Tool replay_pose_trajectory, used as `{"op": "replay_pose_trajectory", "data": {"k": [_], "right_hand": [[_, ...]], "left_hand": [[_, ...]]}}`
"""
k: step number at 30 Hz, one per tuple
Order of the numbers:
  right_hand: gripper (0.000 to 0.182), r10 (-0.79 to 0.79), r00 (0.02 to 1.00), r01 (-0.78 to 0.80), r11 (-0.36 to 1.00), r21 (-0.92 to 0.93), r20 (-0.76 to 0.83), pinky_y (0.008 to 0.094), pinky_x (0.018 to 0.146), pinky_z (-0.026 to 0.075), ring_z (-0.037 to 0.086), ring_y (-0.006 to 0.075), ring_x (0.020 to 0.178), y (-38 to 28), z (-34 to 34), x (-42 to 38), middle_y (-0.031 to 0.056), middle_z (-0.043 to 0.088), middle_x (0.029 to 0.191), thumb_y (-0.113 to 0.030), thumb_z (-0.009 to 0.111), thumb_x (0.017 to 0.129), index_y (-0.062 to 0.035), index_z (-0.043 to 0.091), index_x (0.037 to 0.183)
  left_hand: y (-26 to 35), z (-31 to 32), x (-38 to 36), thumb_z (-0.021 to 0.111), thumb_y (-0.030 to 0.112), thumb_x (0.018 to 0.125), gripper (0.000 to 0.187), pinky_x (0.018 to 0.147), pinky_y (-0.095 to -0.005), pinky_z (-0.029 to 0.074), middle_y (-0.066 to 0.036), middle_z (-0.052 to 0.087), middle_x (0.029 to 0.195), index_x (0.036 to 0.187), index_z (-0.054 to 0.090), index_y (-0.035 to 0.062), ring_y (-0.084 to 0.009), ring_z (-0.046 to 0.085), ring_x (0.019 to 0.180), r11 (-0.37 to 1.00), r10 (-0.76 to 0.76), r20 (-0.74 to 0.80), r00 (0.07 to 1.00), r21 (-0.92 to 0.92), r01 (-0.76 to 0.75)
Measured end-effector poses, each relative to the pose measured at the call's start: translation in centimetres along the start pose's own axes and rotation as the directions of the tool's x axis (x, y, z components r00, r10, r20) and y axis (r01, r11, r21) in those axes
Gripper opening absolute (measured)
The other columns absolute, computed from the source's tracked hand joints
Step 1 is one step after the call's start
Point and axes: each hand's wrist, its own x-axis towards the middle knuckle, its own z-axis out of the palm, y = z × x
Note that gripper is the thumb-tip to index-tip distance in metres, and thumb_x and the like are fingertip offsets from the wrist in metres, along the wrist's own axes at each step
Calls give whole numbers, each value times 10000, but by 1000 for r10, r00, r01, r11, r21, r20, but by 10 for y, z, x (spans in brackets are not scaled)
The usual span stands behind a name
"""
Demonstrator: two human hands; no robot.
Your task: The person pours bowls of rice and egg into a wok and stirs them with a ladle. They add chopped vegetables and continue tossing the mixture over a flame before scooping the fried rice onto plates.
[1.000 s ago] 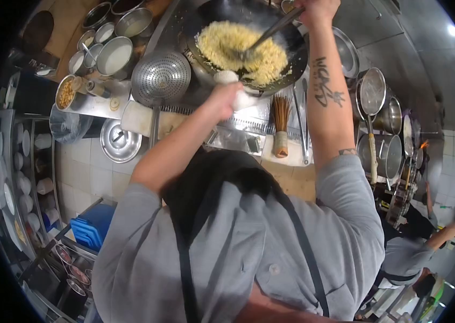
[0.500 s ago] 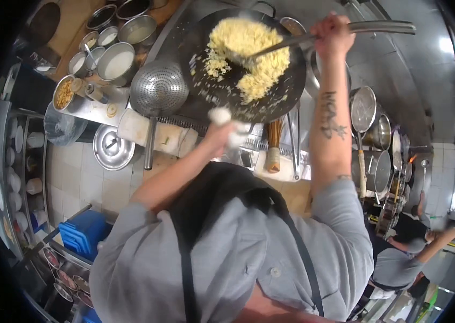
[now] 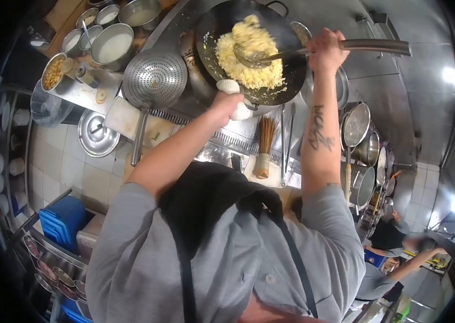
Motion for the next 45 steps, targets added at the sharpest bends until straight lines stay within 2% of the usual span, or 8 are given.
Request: {"op": "replay_pose_trajectory", "data": {"k": [8, 10, 12, 19, 22, 28, 36, 45], "right_hand": [[247, 344, 930, -356, 759, 545, 128, 308, 410, 369, 388, 133, 430, -11, -126, 37, 4, 411, 538, -203, 482, 920, -121, 488, 688], [256, 358, 885, -332, 933, 137, -297, 284, 404, 321, 323, 121, 421, 19, -51, -20, -22, 347, 521, -231, 481, 915, -176, 448, 666], [264, 571, 809, -495, 540, 681, 136, 274, 437, 269, 260, 133, 418, 36, -21, -6, -48, 281, 522, -145, 495, 903, -205, 417, 657], [298, 216, 841, -460, 767, 447, 496, 318, 450, 292, 325, 159, 446, -44, 33, -30, 19, 370, 585, -155, 514, 918, -77, 367, 671], [186, 503, 864, -503, 864, 13, -25, 389, 553, 494, 494, 222, 512, 2, -49, 37, 62, 452, 602, -140, 488, 909, 4, 576, 832], [114, 568, 823, -464, 690, 556, -17, 415, 415, 385, 407, 204, 436, 41, -59, -13, 31, 456, 602, -95, 511, 855, -157, 490, 762], [243, 182, 982, -180, 983, -44, 59, 286, 377, 344, 417, 137, 392, -35, 75, 8, -24, 394, 503, -135, 558, 880, -144, 457, 660], [191, 180, 983, -177, 895, 410, 32, 261, 346, 308, 384, 94, 388, 27, -9, 51, -45, 404, 534, -124, 563, 867, -143, 456, 709]], "left_hand": [[5, -1, 2, 600, 17, 782, 201, 587, -380, 558, -128, 646, 819, 959, 610, -78, -240, 663, 663, 996, 78, 8, 997, -49, -77], [3, 1, 1, 596, 14, 784, 231, 590, -383, 560, -133, 641, 850, 996, 599, -77, -244, 663, 679, 988, 150, -36, 988, -42, -151], [7, -4, 5, 600, 8, 776, 270, 625, -395, 568, -145, 631, 920, 1032, 576, -75, -251, 664, 753, 998, 69, 24, 997, -9, -69], [3, -6, 9, 603, 23, 790, 261, 675, -418, 578, -160, 637, 917, 1024, 563, -85, -281, 672, 774, 1000, 5, 7, 1000, -12, -5], [16, -1, -7, 609, 22, 788, 254, 688, -432, 574, -161, 641, 931, 1017, 573, -82, -282, 674, 789, 998, -63, 48, 997, -28, 64], [14, 0, -8, 613, 36, 793, 213, 673, -416, 576, -151, 639, 912, 974, 585, -72, -271, 673, 768, 996, -56, 45, 997, -73, 59], [11, -1, -5, 629, 67, 808, 268, 684, -384, 545, -153, 626, 1000, 1033, 582, -72, -242, 649, 853, 999, -30, -20, 999, -28, 30], [-39, -55, -68, 723, 259, 816, 438, 813, -371, 539, -126, 671, 1043, 1145, 597, -1, -233, 672, 937, 911, -27, 244, 969, 404, -77]]}}
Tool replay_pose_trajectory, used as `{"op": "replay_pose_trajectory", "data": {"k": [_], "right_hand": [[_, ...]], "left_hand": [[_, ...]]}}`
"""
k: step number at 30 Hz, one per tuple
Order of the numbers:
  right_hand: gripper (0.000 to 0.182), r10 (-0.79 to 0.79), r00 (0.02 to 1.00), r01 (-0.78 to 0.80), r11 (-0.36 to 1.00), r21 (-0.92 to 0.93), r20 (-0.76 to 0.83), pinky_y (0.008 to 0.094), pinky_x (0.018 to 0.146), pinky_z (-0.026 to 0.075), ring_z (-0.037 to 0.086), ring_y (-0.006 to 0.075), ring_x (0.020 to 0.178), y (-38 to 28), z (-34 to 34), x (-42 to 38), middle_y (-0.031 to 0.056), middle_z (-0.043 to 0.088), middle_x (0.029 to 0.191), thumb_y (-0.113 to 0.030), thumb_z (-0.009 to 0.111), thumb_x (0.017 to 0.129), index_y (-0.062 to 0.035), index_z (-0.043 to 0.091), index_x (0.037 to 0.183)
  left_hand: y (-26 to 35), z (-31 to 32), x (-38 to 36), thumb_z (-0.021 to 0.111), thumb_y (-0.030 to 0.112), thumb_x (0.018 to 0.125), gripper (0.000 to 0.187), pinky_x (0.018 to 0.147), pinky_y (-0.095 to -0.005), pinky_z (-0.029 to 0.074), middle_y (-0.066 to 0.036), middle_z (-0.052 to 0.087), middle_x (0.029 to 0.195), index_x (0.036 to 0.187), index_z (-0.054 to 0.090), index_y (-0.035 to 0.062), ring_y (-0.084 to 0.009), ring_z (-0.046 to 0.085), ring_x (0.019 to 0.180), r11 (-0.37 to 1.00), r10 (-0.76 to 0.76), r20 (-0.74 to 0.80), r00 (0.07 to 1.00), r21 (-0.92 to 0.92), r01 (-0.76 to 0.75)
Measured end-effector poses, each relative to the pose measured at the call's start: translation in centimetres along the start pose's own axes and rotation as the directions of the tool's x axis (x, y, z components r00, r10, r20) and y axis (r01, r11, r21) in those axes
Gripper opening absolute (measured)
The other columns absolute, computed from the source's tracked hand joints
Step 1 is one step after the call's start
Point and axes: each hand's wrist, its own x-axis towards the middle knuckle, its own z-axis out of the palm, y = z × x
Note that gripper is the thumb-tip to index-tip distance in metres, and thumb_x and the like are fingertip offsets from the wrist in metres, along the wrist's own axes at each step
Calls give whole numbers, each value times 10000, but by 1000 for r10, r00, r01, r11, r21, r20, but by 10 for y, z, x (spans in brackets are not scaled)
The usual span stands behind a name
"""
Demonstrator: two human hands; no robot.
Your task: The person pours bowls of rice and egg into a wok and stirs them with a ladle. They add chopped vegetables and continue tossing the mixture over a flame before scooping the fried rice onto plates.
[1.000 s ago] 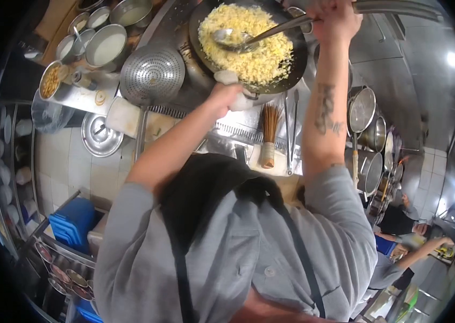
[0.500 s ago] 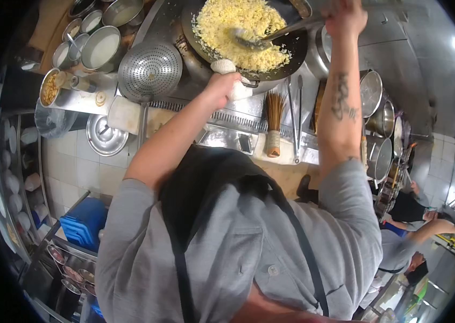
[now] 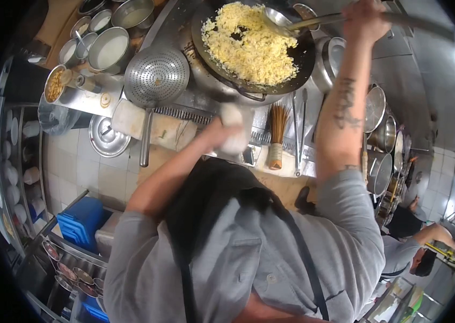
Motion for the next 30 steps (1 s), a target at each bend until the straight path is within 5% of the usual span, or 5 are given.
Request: {"op": "replay_pose_trajectory", "data": {"k": [7, 12, 17, 20, 30], "right_hand": [[216, 399, 883, -469, 731, 496, 246, 287, 379, 356, 410, 133, 420, -62, 52, -50, -4, 452, 574, -173, 559, 911, -138, 440, 734], [212, 261, 960, -219, 928, -302, 105, 317, 395, 348, 427, 153, 437, -44, 24, -96, -7, 455, 555, -115, 549, 860, -115, 473, 662], [73, 146, 985, -161, 971, -175, -97, 372, 452, 427, 480, 204, 501, -21, -49, -60, 57, 486, 629, -47, 566, 839, -54, 510, 793], [127, 294, 955, -290, 951, 103, -24, 352, 434, 409, 475, 172, 478, -25, -35, -94, 44, 475, 604, -23, 585, 843, -17, 506, 745], [243, 343, 935, -344, 939, -2, -85, 311, 417, 300, 352, 123, 433, -57, 38, -52, 0, 374, 556, -57, 589, 859, -75, 441, 668]], "left_hand": [[-20, 14, -1, 750, 196, 699, 756, 885, -434, 488, -262, 617, 1112, 1346, 407, 5, -423, 596, 1028, 503, 75, 324, 943, 804, -317], [-17, 22, -24, 751, 183, 725, 815, 969, -438, 434, -242, 534, 1217, 1394, 316, 14, -407, 504, 1159, 332, 208, 218, 954, 901, -278], [95, 60, -8, 659, 230, 818, 476, 926, -437, 466, -220, 575, 1150, 1192, 536, -37, -371, 548, 1103, -13, 819, 307, 484, 854, -521], [108, 69, 32, 575, 243, 857, 274, 708, -420, 551, -186, 678, 885, 956, 645, -2, -335, 676, 820, -66, 351, 231, 907, 973, -222], [93, 88, 6, 555, 161, 786, 181, 558, -438, 537, -166, 670, 696, 721, 670, 37, -308, 676, 636, -88, 429, 389, 815, 916, -390]]}}
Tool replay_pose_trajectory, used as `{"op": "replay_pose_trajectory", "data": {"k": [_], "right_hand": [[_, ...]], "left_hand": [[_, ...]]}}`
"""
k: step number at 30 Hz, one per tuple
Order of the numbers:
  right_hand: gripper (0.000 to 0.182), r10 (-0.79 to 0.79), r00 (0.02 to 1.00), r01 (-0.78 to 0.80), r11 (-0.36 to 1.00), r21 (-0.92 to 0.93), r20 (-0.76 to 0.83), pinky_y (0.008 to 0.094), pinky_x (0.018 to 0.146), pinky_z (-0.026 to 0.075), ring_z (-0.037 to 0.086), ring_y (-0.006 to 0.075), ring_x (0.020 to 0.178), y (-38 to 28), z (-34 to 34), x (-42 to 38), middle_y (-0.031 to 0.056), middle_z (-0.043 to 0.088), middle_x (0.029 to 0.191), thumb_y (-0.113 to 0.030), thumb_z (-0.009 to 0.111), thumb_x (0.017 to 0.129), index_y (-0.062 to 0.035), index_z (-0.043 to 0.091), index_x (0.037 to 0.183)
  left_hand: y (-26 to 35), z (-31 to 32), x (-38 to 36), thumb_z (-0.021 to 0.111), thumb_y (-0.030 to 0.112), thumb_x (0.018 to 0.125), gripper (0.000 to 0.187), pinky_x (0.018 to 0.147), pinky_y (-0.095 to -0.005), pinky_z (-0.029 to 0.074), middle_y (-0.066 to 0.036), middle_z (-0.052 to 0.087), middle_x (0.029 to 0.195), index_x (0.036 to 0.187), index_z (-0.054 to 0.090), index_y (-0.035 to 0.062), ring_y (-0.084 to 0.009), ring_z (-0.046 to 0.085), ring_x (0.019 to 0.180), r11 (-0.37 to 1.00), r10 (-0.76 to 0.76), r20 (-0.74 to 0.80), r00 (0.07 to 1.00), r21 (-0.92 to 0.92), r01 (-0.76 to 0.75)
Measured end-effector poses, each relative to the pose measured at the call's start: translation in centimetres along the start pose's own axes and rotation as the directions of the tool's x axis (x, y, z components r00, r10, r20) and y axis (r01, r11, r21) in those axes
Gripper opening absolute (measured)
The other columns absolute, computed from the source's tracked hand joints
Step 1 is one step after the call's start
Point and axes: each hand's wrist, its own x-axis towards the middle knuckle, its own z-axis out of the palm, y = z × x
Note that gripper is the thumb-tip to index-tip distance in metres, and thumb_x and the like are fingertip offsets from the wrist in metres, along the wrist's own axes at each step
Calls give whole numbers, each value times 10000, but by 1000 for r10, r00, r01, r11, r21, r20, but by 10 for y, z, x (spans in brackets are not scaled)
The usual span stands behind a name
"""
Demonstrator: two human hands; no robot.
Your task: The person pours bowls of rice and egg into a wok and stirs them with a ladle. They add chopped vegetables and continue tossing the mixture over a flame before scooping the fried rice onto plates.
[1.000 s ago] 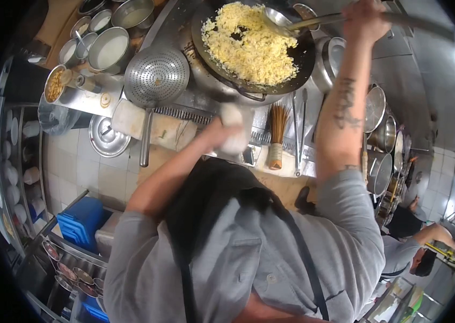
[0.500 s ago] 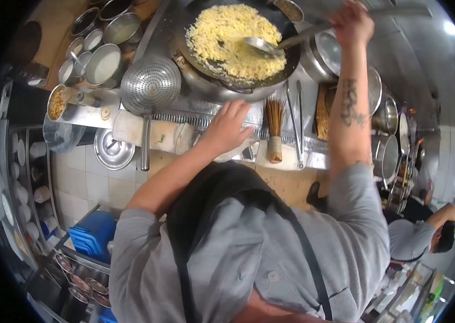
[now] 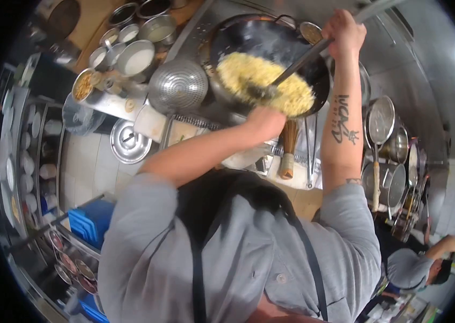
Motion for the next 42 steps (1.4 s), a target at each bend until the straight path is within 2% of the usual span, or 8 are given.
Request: {"op": "replay_pose_trajectory", "data": {"k": [14, 16, 21, 24, 30, 34, 37, 42], "right_hand": [[258, -275, 960, 267, 956, -121, -48, 316, 377, 339, 407, 132, 414, 21, -1, -1, 14, 411, 535, -1, 592, 835, -72, 437, 641], [315, -215, 976, 211, 969, 126, 22, 326, 371, 318, 387, 136, 412, 28, -13, -12, 4, 389, 522, 9, 570, 831, -98, 370, 612], [302, -133, 972, 109, 986, 126, 196, 308, 386, 254, 287, 124, 398, -43, -23, -14, -1, 311, 505, -74, 529, 862, -118, 375, 605], [46, -89, 995, 98, 970, -222, 49, 309, 440, 303, 360, 128, 443, -36, 1, -14, 5, 416, 580, -60, 555, 881, -52, 559, 836], [177, -184, 983, 178, 970, 164, 26, 306, 374, 350, 433, 173, 398, 18, -24, -2, 49, 425, 529, 36, 545, 812, -49, 474, 674], [142, -220, 928, 170, 968, 184, 301, 340, 421, 352, 446, 165, 455, -59, -35, 26, 60, 470, 554, -84, 621, 847, -35, 560, 729], [180, -308, 944, 306, 951, 36, 116, 317, 464, 297, 339, 146, 477, -97, -6, 10, 20, 366, 560, -144, 560, 897, -61, 528, 740], [265, -390, 918, 395, 916, -75, 71, 332, 453, 337, 370, 156, 458, -13, -11, 11, 35, 439, 553, -112, 500, 890, -124, 420, 638]], "left_hand": [[-4, 16, 14, 545, 127, 774, 171, 572, -450, 531, -169, 661, 679, 720, 679, 36, -333, 674, 654, 997, -25, -126, 992, -73, 16], [-9, 39, -32, 553, 150, 787, 171, 590, -441, 536, -160, 679, 745, 779, 683, 38, -333, 675, 659, 998, 57, -143, 988, -23, -61], [20, 18, -75, 540, 134, 797, 181, 647, -458, 560, -188, 681, 778, 823, 666, 7, -329, 698, 738, 990, -22, 200, 979, -133, 50], [21, -33, -13, 539, 120, 771, 168, 619, -445, 553, -181, 680, 734, 710, 675, 43, -335, 688, 680, 999, 36, 59, 998, -31, -34], [-7, 34, -49, 550, 141, 774, 171, 574, -446, 539, -157, 668, 692, 697, 668, 44, -320, 673, 634, 999, -3, -106, 994, -35, 0], [11, 21, -65, 563, 146, 779, 162, 561, -429, 536, -144, 665, 685, 712, 664, 39, -310, 663, 608, 980, 42, -53, 998, -193, -51], [-14, 40, 2, 566, 140, 766, 141, 547, -454, 522, -136, 682, 741, 719, 669, 57, -313, 670, 640, 993, -45, -59, 997, -114, 38], [-46, 13, -8, 596, 171, 840, 298, 955, -467, 407, -200, 522, 1171, 1090, 549, 15, -333, 510, 1110, 987, -41, -347, 937, -158, -15]]}}
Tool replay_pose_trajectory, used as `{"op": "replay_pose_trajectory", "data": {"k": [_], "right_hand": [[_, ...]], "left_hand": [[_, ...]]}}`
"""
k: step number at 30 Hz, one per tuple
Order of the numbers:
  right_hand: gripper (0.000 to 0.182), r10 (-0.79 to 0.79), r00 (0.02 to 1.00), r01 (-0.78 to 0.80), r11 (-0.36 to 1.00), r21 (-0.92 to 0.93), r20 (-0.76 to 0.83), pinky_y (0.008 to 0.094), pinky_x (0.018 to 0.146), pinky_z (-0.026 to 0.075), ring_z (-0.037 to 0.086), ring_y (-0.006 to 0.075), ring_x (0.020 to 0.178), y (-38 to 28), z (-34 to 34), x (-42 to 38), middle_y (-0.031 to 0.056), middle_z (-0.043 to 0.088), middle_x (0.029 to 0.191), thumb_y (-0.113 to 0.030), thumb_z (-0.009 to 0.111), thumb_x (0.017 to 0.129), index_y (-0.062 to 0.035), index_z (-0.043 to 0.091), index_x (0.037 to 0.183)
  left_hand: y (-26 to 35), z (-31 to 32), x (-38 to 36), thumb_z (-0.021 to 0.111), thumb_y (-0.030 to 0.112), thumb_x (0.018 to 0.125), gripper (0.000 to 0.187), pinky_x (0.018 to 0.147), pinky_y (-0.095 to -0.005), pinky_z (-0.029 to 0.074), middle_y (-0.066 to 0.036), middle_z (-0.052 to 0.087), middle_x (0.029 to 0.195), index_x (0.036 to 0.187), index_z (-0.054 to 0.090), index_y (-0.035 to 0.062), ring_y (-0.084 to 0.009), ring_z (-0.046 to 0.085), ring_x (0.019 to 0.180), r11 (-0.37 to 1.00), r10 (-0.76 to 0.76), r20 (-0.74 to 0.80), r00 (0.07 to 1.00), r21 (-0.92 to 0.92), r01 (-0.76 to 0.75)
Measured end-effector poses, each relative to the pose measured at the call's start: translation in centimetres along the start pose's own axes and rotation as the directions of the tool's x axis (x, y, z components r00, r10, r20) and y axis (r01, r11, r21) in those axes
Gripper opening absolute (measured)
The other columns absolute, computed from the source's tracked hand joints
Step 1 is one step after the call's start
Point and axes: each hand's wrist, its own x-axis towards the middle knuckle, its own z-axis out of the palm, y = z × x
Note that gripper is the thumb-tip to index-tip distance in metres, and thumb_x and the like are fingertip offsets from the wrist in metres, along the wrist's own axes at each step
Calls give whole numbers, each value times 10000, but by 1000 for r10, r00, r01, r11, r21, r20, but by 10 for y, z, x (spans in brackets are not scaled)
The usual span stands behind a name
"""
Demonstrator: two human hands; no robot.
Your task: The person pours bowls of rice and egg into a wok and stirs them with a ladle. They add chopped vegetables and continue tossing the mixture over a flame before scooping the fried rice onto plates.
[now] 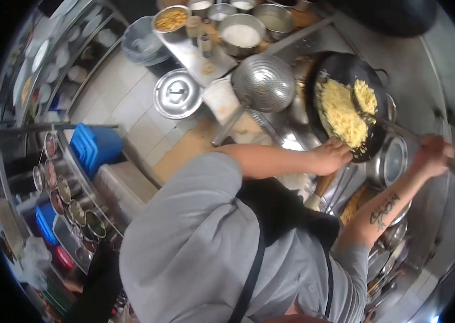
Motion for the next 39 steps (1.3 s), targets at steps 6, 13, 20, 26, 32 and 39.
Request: {"op": "replay_pose_trajectory", "data": {"k": [6, 13, 20, 26, 32, 39], "right_hand": [[161, 381, 921, -365, 917, 160, -83, 310, 485, 299, 338, 156, 496, 42, -87, 28, 21, 412, 596, -161, 544, 903, -75, 527, 767], [205, 270, 953, -301, 893, -335, -137, 325, 515, 393, 448, 161, 533, 85, -34, -6, 13, 438, 612, -208, 507, 921, -110, 519, 741], [261, -220, 947, 303, 356, -884, 236, 317, 372, 327, 411, 162, 394, 72, 44, -28, -12, 464, 536, -265, 571, 886, -134, 511, 669], [210, 243, 944, -205, 962, 181, -221, 300, 342, 318, 415, 143, 383, 40, -82, 24, -26, 408, 515, -211, 512, 908, -117, 496, 721], [139, 457, 861, -385, 873, 300, -223, 304, 377, 336, 414, 161, 415, 44, -14, -51, 4, 435, 567, -106, 558, 885, -150, 469, 787], [311, 379, 919, -381, 924, 2, 108, 276, 405, 299, 390, 93, 421, -15, -6, -50, -13, 402, 512, -67, 622, 829, -97, 433, 584]], "left_hand": [[-221, -174, -154, 668, 38, 747, 394, 821, -355, 469, -120, 582, 1003, 1109, 516, 67, -250, 580, 943, 878, -471, -777, 418, -366, 309], [-462, -271, -282, 760, 282, 753, 775, 918, -395, 466, -189, 563, 1222, 1372, 381, 12, -317, 569, 1076, 675, -660, -542, 520, -124, 727], [-516, -280, -245, 709, 72, 783, 493, 927, -358, 466, -110, 610, 1185, 1240, 541, -6, -218, 587, 1081, 795, -570, -554, 607, -183, 579], [-411, -320, -241, 730, 58, 809, 483, 909, -364, 498, -151, 587, 1195, 1227, 506, -33, -222, 582, 1080, 772, -620, -650, 439, -407, 488], [-289, -369, -156, 727, 108, 832, 559, 1022, -378, 410, -171, 522, 1292, 1293, 438, -21, -272, 518, 1174, 918, -257, -730, 633, 20, 396], [-143, -250, 38, 740, 129, 756, 547, 1035, -372, 397, -154, 532, 1327, 1256, 527, 72, -306, 509, 1228, 989, -121, 63, 991, 94, 115]]}}
